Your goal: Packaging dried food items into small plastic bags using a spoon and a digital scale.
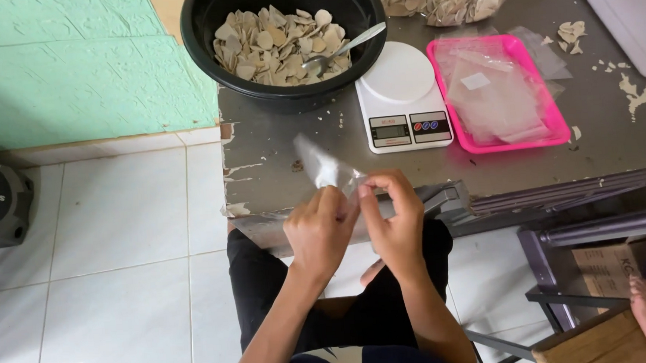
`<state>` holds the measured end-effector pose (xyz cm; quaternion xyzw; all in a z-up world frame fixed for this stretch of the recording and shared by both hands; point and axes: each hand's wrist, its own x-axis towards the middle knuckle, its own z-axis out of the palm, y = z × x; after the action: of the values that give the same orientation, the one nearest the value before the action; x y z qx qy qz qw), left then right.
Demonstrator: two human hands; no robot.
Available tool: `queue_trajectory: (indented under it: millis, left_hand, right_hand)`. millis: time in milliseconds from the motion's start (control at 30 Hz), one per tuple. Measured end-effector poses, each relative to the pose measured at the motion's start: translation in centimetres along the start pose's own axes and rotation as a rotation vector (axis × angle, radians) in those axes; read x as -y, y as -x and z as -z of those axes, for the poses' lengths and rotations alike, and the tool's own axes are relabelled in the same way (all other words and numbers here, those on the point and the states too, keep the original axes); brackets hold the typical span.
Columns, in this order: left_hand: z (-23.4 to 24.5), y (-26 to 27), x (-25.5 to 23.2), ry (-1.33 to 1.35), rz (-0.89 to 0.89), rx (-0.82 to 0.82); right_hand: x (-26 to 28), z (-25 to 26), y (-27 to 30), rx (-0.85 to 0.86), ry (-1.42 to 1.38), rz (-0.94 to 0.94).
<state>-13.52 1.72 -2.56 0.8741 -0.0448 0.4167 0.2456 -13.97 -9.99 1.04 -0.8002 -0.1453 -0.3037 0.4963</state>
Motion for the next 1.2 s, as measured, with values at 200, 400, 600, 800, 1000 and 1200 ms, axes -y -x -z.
queue_trajectory:
  millis: [200,400,600,800,1000,1200]
  left_hand:
    - [1.9,-0.6,-0.1,0.874,0.371,0.274]
    - [1.2,-1.6,0.0,0.715,0.333,0.268]
    - [-0.5,-1.2,-0.1,0.613,0.235,0.218]
    - [-0.5,-1.7,0.6,0.677,0.257,0.212]
    - [-0.9,-2.2,1.0,0.911,0.538,0.335]
    - [-1.1,-2.5,0.5,0.889,0.551,0.269]
  right_hand:
    - [-0.9,0.5,-0.4,-0.003,-0.373,-0.408]
    - [0.1,1.5,-1.8,0.191,-0.435,-0.41]
    - [-5.2,0.9,-0.6,0.273,-0.371,-0.442]
    - [-2.9,-0.3,-1.9,0.178,-0.365,-0.517]
    - [-5.0,0.0,-1.5,0.132,-0.354,-0.561]
    - [-5.1,-2.0,-0.5,0.151,-0.392,-0.432]
